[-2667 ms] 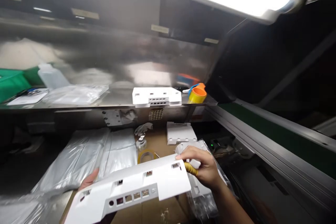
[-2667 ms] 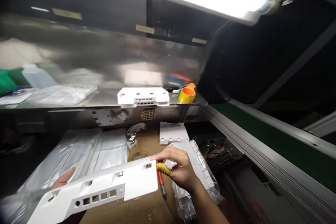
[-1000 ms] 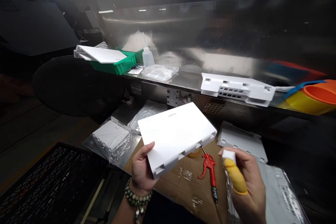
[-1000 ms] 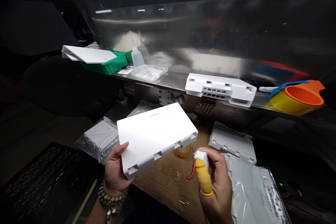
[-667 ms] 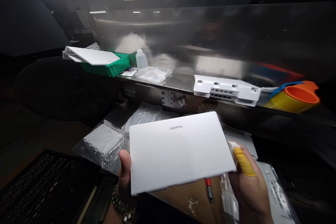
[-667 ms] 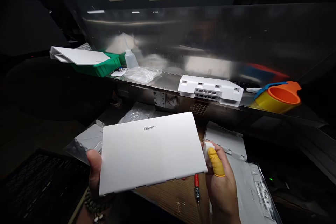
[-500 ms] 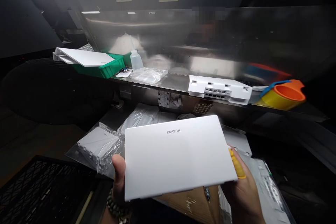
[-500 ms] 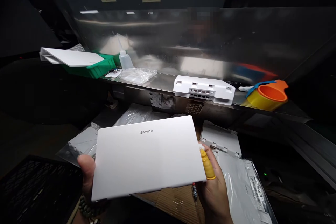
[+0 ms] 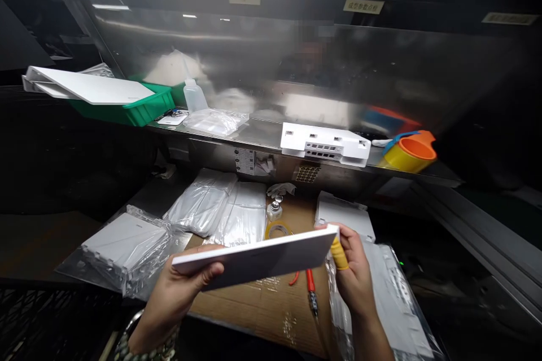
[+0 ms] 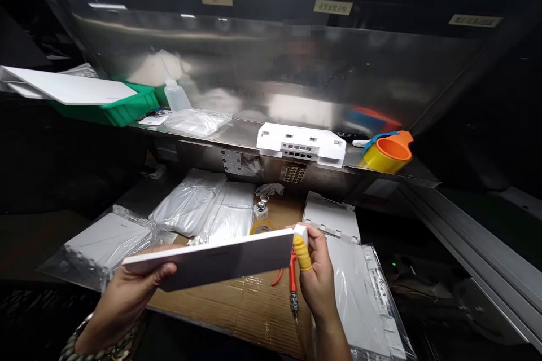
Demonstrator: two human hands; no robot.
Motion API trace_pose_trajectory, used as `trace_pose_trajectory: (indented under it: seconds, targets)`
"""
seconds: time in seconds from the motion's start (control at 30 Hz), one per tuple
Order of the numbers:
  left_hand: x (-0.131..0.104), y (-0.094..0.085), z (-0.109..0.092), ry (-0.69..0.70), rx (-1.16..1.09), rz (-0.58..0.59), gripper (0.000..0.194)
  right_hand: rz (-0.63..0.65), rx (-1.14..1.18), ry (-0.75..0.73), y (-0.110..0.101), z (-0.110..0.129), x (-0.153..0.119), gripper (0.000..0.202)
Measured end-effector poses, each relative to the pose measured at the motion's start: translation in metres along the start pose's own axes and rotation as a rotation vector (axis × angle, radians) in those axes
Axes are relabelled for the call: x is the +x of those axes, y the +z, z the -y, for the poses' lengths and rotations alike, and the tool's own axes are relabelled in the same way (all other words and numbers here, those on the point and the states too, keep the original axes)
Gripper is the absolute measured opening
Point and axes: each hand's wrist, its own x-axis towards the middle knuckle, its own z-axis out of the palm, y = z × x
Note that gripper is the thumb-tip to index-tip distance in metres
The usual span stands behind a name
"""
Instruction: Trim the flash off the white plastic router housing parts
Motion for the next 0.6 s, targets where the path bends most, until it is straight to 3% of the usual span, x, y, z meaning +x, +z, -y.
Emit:
trace_pose_trajectory:
  seconds: [0.1, 0.2, 0.6]
  targets:
    - [0.001, 0.001, -0.008, 0.291, 0.187, 0.247, 0.011, -0.017, 0.096, 0.086, 0.000, 0.011, -0.002, 0.026]
    - [0.005, 0.000, -0.008, 0.393, 0.211, 0.425, 0.010, 0.083, 0.281, 0.275, 0.004, 0.020, -0.007, 0.034]
    - [0.012, -0.003, -0.003, 0.440, 0.175, 0.477, 0.018, 0.026, 0.344, 0.337, 0.008, 0.018, -0.009, 0.040]
